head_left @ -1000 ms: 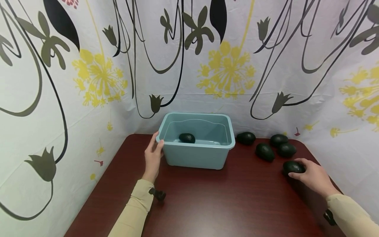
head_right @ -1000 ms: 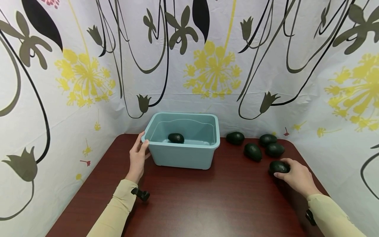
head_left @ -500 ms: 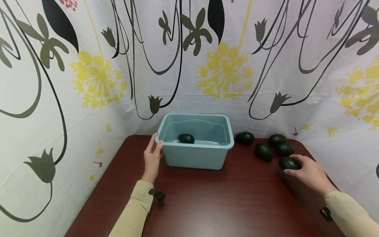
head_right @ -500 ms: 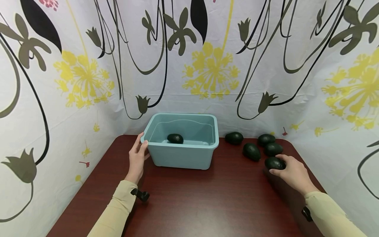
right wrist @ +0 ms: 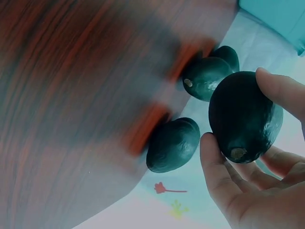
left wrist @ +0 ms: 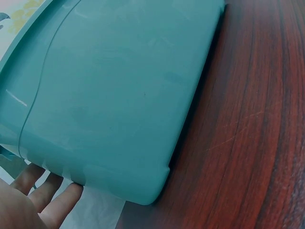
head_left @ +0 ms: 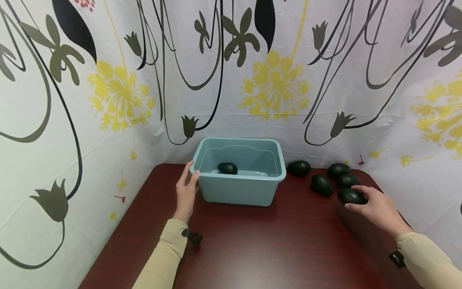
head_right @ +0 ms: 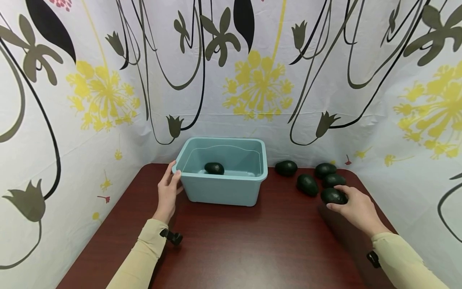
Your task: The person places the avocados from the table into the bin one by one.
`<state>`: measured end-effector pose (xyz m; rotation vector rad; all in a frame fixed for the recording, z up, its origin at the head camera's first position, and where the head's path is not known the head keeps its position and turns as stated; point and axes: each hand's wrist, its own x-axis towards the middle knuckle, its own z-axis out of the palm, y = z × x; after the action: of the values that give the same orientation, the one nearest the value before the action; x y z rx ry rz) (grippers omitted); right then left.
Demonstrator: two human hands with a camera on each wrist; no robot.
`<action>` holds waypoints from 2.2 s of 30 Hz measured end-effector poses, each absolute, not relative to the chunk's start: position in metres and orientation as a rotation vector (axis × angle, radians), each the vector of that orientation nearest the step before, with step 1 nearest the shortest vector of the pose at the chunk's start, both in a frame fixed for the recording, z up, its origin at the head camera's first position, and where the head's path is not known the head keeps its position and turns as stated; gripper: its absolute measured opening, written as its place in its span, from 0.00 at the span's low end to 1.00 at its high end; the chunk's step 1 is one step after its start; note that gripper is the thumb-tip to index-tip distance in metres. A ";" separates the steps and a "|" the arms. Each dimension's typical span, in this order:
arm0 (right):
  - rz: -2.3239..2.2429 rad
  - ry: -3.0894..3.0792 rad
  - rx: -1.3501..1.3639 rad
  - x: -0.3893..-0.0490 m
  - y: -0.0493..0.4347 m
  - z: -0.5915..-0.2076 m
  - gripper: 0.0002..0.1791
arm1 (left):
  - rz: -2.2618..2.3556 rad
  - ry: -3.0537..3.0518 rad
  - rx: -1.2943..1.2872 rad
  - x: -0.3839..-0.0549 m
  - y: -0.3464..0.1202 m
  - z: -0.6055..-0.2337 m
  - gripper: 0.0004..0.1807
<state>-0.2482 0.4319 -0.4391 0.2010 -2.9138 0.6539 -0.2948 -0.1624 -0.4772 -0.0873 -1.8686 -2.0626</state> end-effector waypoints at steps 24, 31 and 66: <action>0.668 -2.893 0.225 -0.241 0.412 -0.421 0.49 | -2.084 -1.863 -0.122 -0.275 -0.157 -0.451 0.31; 0.655 -2.870 0.241 -0.241 0.404 -0.414 0.48 | -2.084 -1.857 -0.125 -0.275 -0.157 -0.451 0.31; 0.707 -2.758 0.252 -0.247 0.363 -0.375 0.40 | -2.080 -1.878 -0.105 -0.276 -0.158 -0.454 0.31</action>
<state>-0.2472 0.3634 -0.3755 0.2523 -2.7576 0.7067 -0.2759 -0.1579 -0.4536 -0.1053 -1.8783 -2.0799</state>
